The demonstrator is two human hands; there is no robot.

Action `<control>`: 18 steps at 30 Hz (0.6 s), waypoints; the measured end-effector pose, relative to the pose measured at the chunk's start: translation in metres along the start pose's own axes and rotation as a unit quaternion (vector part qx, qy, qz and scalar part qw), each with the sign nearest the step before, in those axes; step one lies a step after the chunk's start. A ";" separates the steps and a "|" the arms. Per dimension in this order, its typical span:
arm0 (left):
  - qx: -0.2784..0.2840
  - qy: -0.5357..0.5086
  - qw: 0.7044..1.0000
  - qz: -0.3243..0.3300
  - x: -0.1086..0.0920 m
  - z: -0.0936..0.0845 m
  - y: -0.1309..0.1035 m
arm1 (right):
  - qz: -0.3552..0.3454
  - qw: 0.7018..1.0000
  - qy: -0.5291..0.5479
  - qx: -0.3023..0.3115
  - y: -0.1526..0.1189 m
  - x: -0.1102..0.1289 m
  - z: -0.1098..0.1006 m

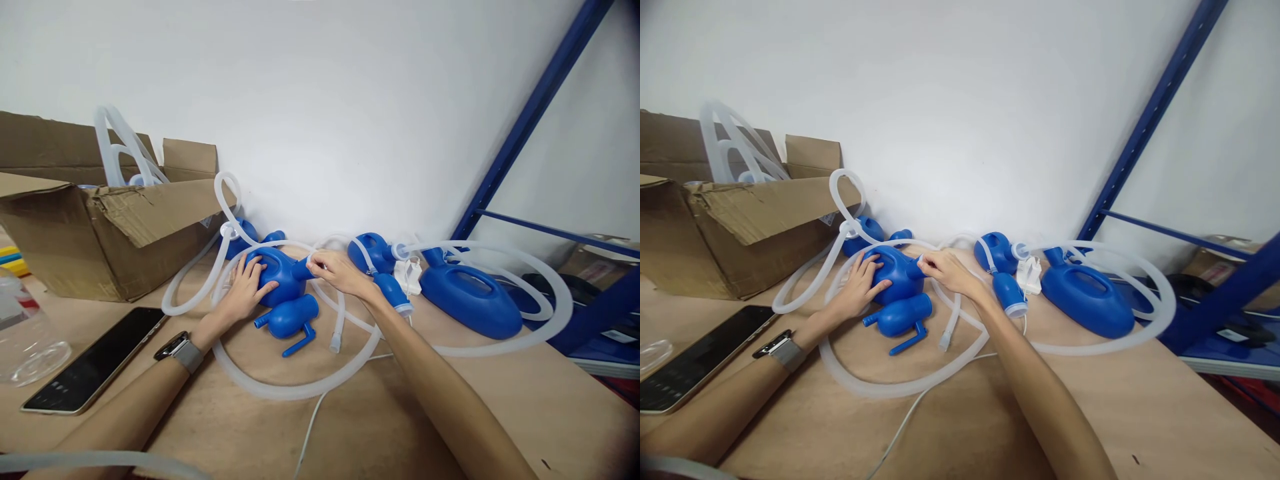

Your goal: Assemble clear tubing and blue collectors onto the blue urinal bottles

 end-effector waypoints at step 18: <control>0.075 -0.003 0.994 0.077 -0.002 -0.012 0.017 | 0.008 0.989 0.145 0.015 -0.016 -0.023 0.005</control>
Point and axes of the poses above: each hand's wrist, its own y-axis towards the middle knuckle, its own z-axis out of the palm, x = y × z, the point moved 3 cm from there along y, towards the middle knuckle, and after that the axes turned 7 degrees about -z, right-handed, at the moved point
